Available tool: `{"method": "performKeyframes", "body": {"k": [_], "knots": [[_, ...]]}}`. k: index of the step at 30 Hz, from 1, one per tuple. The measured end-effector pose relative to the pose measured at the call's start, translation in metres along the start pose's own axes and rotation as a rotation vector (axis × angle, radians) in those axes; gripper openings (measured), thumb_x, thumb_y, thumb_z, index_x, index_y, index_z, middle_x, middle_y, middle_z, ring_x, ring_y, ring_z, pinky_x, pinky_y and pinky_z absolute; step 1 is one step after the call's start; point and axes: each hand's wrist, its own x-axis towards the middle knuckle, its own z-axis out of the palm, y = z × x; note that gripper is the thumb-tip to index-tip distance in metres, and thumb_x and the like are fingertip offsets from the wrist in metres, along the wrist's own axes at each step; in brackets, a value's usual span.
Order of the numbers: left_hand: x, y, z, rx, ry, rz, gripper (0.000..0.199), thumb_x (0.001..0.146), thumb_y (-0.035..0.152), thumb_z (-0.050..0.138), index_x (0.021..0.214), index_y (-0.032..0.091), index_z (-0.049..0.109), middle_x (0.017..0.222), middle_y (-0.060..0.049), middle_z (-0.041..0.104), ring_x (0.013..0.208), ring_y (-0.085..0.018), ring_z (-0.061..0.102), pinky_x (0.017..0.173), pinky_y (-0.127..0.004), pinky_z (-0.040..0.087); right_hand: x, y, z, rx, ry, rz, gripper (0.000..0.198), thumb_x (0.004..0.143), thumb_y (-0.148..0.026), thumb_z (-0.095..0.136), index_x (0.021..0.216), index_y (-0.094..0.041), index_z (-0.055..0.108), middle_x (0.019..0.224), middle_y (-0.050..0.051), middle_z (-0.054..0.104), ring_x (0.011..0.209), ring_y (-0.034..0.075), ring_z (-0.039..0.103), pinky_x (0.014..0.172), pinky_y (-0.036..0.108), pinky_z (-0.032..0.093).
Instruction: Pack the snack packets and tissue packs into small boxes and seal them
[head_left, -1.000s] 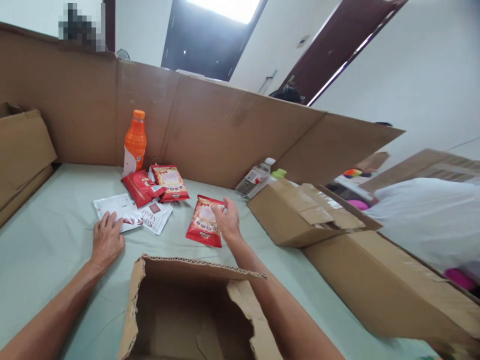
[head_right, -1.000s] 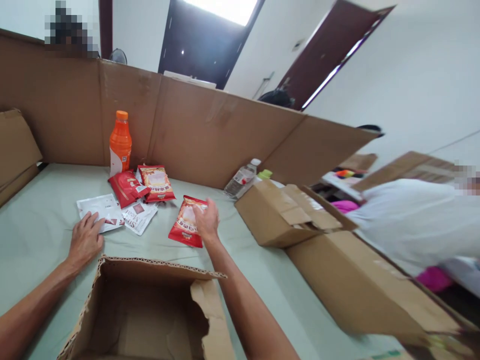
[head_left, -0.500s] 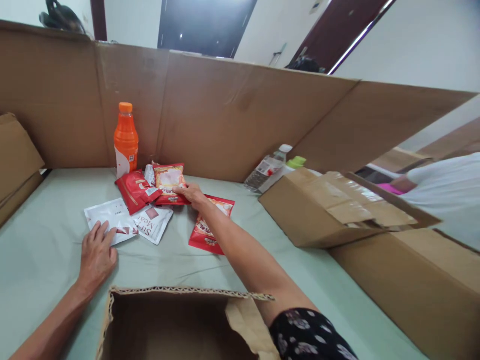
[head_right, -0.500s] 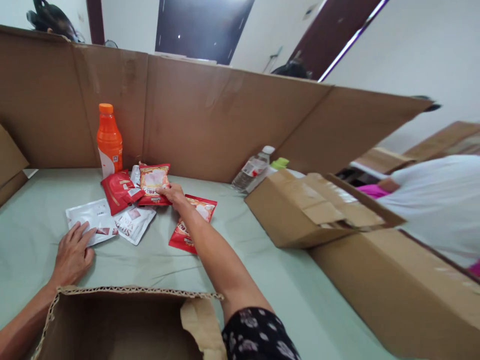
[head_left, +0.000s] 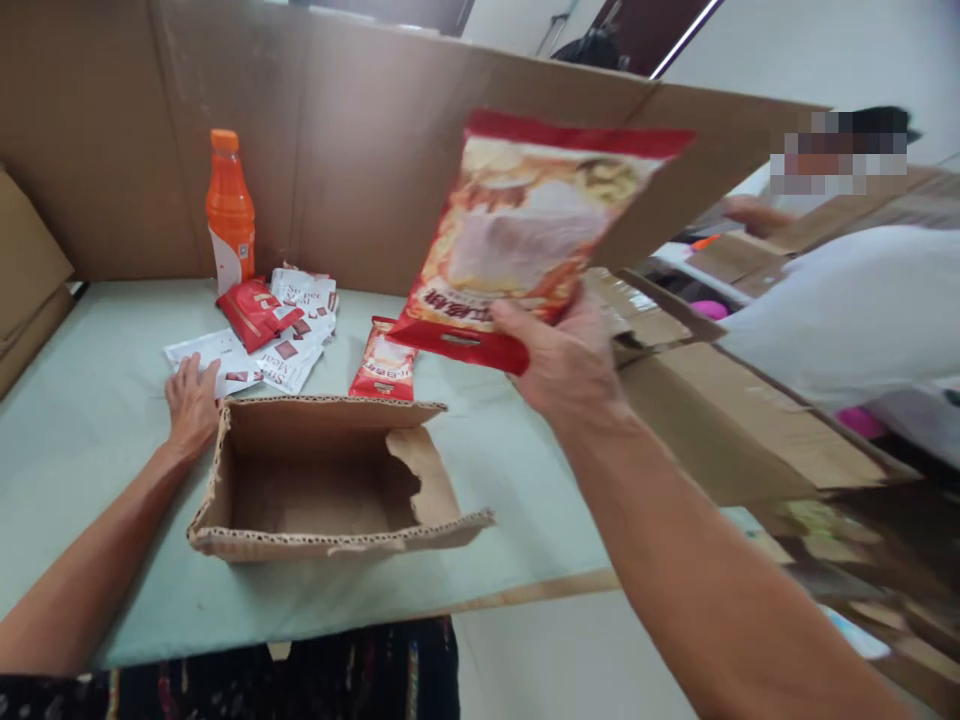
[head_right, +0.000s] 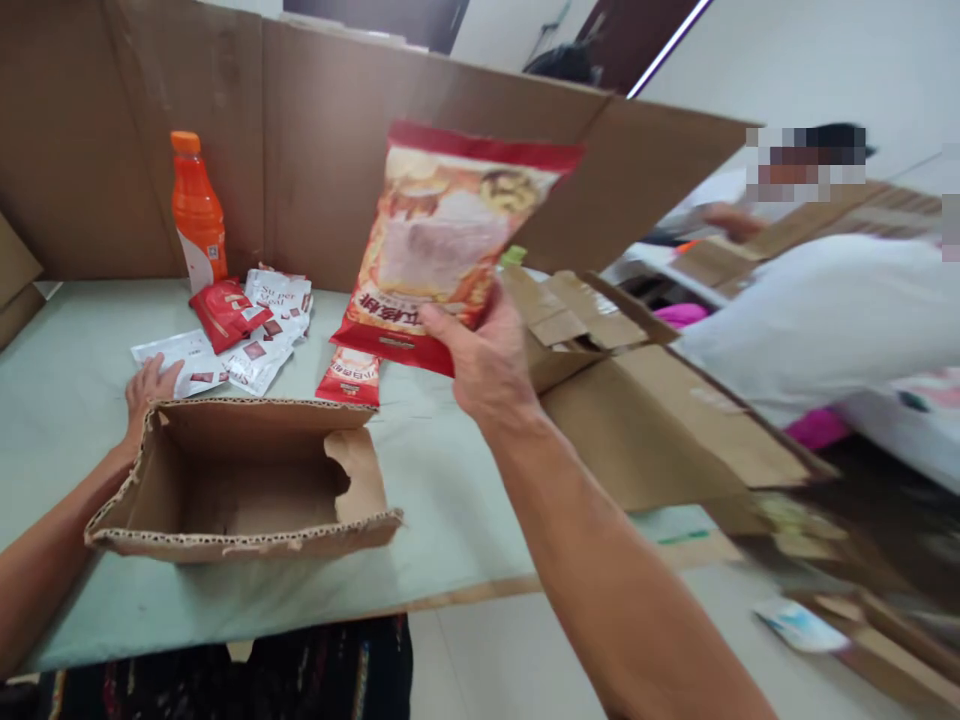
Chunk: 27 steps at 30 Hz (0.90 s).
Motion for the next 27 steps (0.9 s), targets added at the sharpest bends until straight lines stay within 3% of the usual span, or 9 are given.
{"method": "performKeyframes", "body": {"k": [2,5,9,11,14,16,19,22,27], "knots": [[0.005,0.009,-0.021,-0.072,0.0,-0.007,0.062,0.081,0.024,0.062,0.141,0.008,0.061,0.162,-0.026,0.045,0.154,-0.047,0.037,0.125,-0.064,0.031,-0.018,-0.035,-0.005,-0.033,-0.021,-0.083,0.046,0.076,-0.043,0.083,0.119,-0.039,0.065,0.125,0.002,0.075,0.127,0.03,0.067,0.105,0.051,0.058],[0.0,0.025,-0.071,-0.204,0.024,0.056,0.056,0.082,0.027,0.058,0.135,0.011,0.065,0.147,-0.018,0.064,0.138,-0.037,0.059,0.12,-0.054,0.045,-0.043,-0.07,-0.004,-0.113,-0.031,-0.212,0.038,0.083,-0.048,0.081,0.117,-0.04,0.069,0.119,0.003,0.077,0.127,0.033,0.067,0.112,0.054,0.053],[-0.056,0.056,-0.143,-0.375,0.201,0.235,0.033,0.093,0.04,0.058,0.118,0.024,0.072,0.136,-0.001,0.072,0.132,-0.027,0.064,0.119,-0.047,0.048,-0.062,-0.076,0.006,-0.081,-0.044,-0.297,0.037,0.083,-0.045,0.085,0.116,-0.036,0.073,0.111,0.002,0.079,0.115,0.031,0.072,0.112,0.055,0.051],[-0.093,0.072,-0.163,-0.429,0.244,0.385,0.02,0.097,0.033,0.059,0.112,0.032,0.073,0.129,0.006,0.075,0.128,-0.022,0.067,0.117,-0.042,0.05,-0.066,-0.07,0.013,-0.053,-0.092,-0.272,0.036,0.084,-0.047,0.084,0.116,-0.036,0.072,0.11,0.002,0.078,0.112,0.029,0.073,0.108,0.053,0.054],[-0.132,0.089,-0.169,-0.347,0.13,0.71,0.028,0.097,0.014,0.058,0.113,0.034,0.071,0.113,0.006,0.079,0.12,-0.019,0.071,0.116,-0.041,0.05,-0.07,-0.062,0.025,-0.064,-0.156,-0.206,0.035,0.084,-0.051,0.082,0.113,-0.035,0.07,0.111,0.002,0.078,0.109,0.027,0.073,0.104,0.049,0.057],[-0.141,0.094,-0.162,-0.197,0.07,0.822,0.028,0.097,0.009,0.055,0.112,0.029,0.07,0.105,0.004,0.08,0.117,-0.02,0.072,0.123,-0.045,0.041,-0.072,-0.058,0.032,-0.069,-0.206,-0.162,0.035,0.083,-0.049,0.082,0.11,-0.033,0.067,0.111,0.001,0.078,0.105,0.025,0.073,0.1,0.046,0.059],[-0.142,0.092,-0.15,-0.034,0.035,0.853,0.016,0.101,0.018,0.054,0.103,0.023,0.069,0.095,0.0,0.08,0.11,-0.022,0.073,0.128,-0.05,0.03,-0.074,-0.057,0.043,-0.054,-0.365,-0.093,0.032,0.084,-0.043,0.08,0.108,-0.03,0.063,0.107,0.0,0.076,0.101,0.023,0.072,0.094,0.04,0.06],[-0.142,0.089,-0.144,-0.003,0.033,0.843,0.013,0.102,0.029,0.056,0.099,0.023,0.067,0.09,0.0,0.078,0.109,-0.023,0.073,0.129,-0.051,0.027,-0.073,-0.063,0.051,-0.082,-0.56,-0.075,0.03,0.086,-0.036,0.074,0.111,-0.027,0.061,0.102,0.0,0.073,0.096,0.021,0.07,0.088,0.036,0.058],[-0.145,0.085,-0.142,0.019,0.166,0.845,0.007,0.099,0.027,0.058,0.102,0.024,0.064,0.09,-0.001,0.078,0.1,-0.024,0.075,0.124,-0.053,0.035,-0.07,-0.089,0.047,-0.399,-0.804,-0.254,0.015,0.095,-0.024,0.061,0.11,-0.023,0.062,0.089,0.0,0.069,0.079,0.016,0.062,0.075,0.029,0.05]]}}
